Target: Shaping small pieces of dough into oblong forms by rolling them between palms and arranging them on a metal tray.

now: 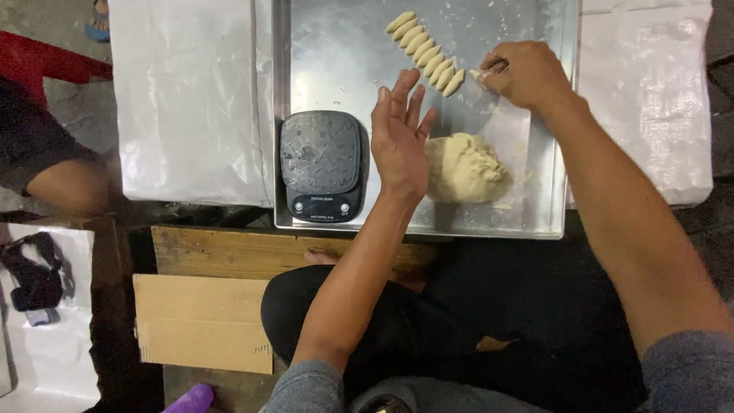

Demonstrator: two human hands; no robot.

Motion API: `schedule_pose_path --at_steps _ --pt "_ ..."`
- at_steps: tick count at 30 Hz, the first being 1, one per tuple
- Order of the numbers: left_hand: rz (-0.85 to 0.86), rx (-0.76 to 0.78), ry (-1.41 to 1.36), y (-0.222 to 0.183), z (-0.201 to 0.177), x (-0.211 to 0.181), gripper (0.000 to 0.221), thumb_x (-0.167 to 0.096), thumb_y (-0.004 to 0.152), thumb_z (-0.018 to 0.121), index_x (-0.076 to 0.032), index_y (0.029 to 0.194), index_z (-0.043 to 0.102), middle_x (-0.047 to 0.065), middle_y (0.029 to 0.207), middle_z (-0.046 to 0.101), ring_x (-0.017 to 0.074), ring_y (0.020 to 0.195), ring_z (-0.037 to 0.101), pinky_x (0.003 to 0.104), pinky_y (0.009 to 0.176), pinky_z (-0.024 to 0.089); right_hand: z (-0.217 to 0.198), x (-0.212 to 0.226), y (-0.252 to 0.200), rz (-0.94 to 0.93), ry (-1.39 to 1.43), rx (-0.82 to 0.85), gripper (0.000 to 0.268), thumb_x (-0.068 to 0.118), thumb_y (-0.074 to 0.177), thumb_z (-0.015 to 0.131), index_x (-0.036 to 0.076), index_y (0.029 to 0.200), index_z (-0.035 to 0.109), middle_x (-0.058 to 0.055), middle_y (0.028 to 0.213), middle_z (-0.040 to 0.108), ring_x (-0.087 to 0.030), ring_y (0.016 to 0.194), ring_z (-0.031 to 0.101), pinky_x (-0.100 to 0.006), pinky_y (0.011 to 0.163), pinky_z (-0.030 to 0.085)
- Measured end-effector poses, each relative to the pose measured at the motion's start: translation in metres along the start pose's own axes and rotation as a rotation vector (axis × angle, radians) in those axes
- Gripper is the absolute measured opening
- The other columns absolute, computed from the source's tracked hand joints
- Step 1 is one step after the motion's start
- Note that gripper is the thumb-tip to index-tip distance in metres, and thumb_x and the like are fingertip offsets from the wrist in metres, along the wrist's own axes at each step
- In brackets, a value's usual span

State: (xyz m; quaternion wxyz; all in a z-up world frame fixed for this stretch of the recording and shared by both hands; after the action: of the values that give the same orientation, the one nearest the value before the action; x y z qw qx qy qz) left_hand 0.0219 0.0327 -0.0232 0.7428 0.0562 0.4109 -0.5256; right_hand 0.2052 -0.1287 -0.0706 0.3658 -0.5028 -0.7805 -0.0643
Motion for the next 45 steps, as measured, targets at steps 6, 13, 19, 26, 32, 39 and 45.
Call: schedule_pose_path --at_steps 6,13,19,26,32,39,45 --pt "0.065 0.067 -0.045 0.002 0.0 -0.006 0.053 -0.053 0.102 0.052 -0.014 0.137 0.062 0.007 0.164 0.04 0.0296 0.147 0.043 0.049 0.108 0.044 0.004 -0.007 0.026 0.009 -0.137 0.039 0.025 0.033 0.093 0.073 0.014 0.107 0.081 -0.009 0.106 0.076 -0.029 0.093 0.067 -0.045 0.071 0.051" --pt "0.071 0.073 -0.05 0.0 0.004 -0.008 0.052 -0.05 0.101 0.054 -0.011 0.135 0.063 0.008 0.163 0.042 0.0309 0.146 0.045 0.048 0.109 0.045 0.008 -0.014 0.028 -0.023 -0.162 0.01 0.03 0.036 0.099 0.073 0.011 0.114 0.081 -0.01 0.117 0.072 -0.032 0.108 0.06 -0.045 0.082 0.049" --pt "0.073 0.077 -0.053 0.0 0.004 -0.009 0.052 -0.05 0.101 0.055 -0.011 0.134 0.064 0.008 0.163 0.042 0.0293 0.142 0.049 0.046 0.105 0.047 0.019 -0.025 0.028 -0.201 -0.398 -0.006 0.038 0.036 0.106 0.056 0.012 0.125 0.08 -0.015 0.11 0.067 -0.043 0.098 0.06 -0.055 0.071 0.047" --pt "0.049 0.027 -0.05 -0.002 0.008 -0.018 0.056 -0.046 0.099 0.054 -0.007 0.139 0.059 0.009 0.155 0.052 0.0315 0.139 0.053 0.045 0.103 0.051 0.025 -0.03 0.025 -0.173 -0.445 -0.049 0.036 0.03 0.101 0.056 0.015 0.127 0.076 -0.008 0.111 0.068 -0.038 0.095 0.062 -0.05 0.068 0.049" --pt "0.058 0.036 -0.078 0.001 0.002 -0.022 0.057 -0.045 0.1 0.053 -0.007 0.144 0.057 0.009 0.153 0.053 0.0322 0.141 0.053 0.047 0.105 0.05 0.007 -0.014 0.003 -0.139 -0.186 -0.059 0.044 0.021 0.098 0.054 0.008 0.136 0.072 -0.015 0.134 0.067 -0.038 0.104 0.062 -0.05 0.082 0.048" --pt "0.04 -0.129 0.02 -0.012 0.013 -0.05 0.058 -0.04 0.09 0.06 -0.007 0.138 0.061 0.009 0.15 0.058 0.0309 0.131 0.061 0.044 0.098 0.052 -0.023 0.093 -0.12 0.166 0.043 0.155 0.047 0.038 0.1 0.064 0.01 0.138 0.064 -0.015 0.139 0.062 -0.034 0.116 0.059 -0.054 0.1 0.048" --pt "0.007 -0.14 0.078 -0.012 0.02 -0.05 0.058 -0.035 0.089 0.063 -0.007 0.139 0.06 0.009 0.15 0.058 0.032 0.13 0.061 0.046 0.097 0.053 0.011 0.04 -0.147 0.148 0.005 0.113 0.054 0.028 0.086 0.079 0.015 0.137 0.068 -0.011 0.127 0.066 -0.029 0.111 0.064 -0.041 0.095 0.049"
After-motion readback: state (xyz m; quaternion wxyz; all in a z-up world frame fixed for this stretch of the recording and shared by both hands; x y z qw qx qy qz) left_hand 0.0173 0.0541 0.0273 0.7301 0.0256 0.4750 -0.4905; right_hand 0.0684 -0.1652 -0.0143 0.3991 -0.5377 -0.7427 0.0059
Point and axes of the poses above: each hand's wrist, its own y-axis towards the middle knuckle, its own z-axis out of the palm, x = y × z, the point moved 3 cm from there along y, towards the middle knuckle
